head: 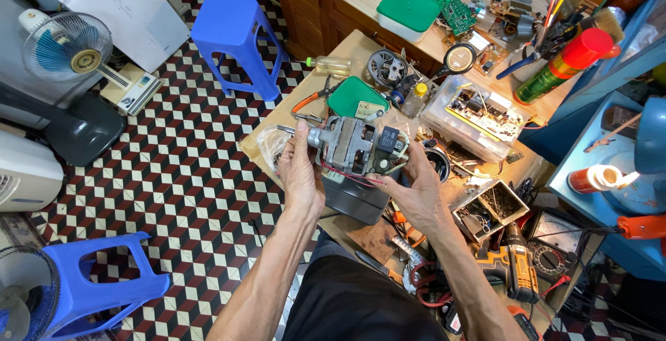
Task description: The person assembles an electrical motor by hand, using a cordless drill to tighten screws and inserting small metal components into the motor housing. The person handles the motor, drill, and small parts throughout the clip.
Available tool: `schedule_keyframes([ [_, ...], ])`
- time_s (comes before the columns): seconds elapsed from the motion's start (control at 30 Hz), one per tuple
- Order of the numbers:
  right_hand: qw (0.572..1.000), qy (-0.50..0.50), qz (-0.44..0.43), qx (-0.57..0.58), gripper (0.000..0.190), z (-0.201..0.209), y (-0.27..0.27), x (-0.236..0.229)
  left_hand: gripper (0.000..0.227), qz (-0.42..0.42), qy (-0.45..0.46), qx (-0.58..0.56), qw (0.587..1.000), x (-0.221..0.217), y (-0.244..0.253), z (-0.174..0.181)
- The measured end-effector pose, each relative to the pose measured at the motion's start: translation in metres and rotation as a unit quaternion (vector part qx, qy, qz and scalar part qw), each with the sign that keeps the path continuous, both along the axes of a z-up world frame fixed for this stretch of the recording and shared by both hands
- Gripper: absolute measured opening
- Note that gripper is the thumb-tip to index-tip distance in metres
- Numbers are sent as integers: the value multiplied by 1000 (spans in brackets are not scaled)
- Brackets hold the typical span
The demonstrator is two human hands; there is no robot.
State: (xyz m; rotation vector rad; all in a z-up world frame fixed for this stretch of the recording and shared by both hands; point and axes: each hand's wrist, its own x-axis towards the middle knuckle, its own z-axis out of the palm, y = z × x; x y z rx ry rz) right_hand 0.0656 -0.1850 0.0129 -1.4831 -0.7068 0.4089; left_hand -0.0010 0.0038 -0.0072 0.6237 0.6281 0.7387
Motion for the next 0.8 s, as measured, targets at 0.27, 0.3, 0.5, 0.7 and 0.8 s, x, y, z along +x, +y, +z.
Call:
schedule_keyframes([
  [0.27,1000,-11,0,-20,72,-7,-4,6,27,-21,-8,6,1000,-1,-3,0],
  [0.3,1000,-8,-4,-25,72,-7,-4,7,27,-20,-10,9,1000,-1,-3,1],
  [0.5,998,65,14,-4,65,-1,-9,7,27,-6,4,18,1000,2,-9,2],
  [0.7,998,52,9,-23,61,4,-8,8,29,-4,-21,22,1000,5,-6,-3],
  [0.8,999,42,-4,-31,60,5,-6,4,26,-9,2,15,1000,4,-1,-7],
])
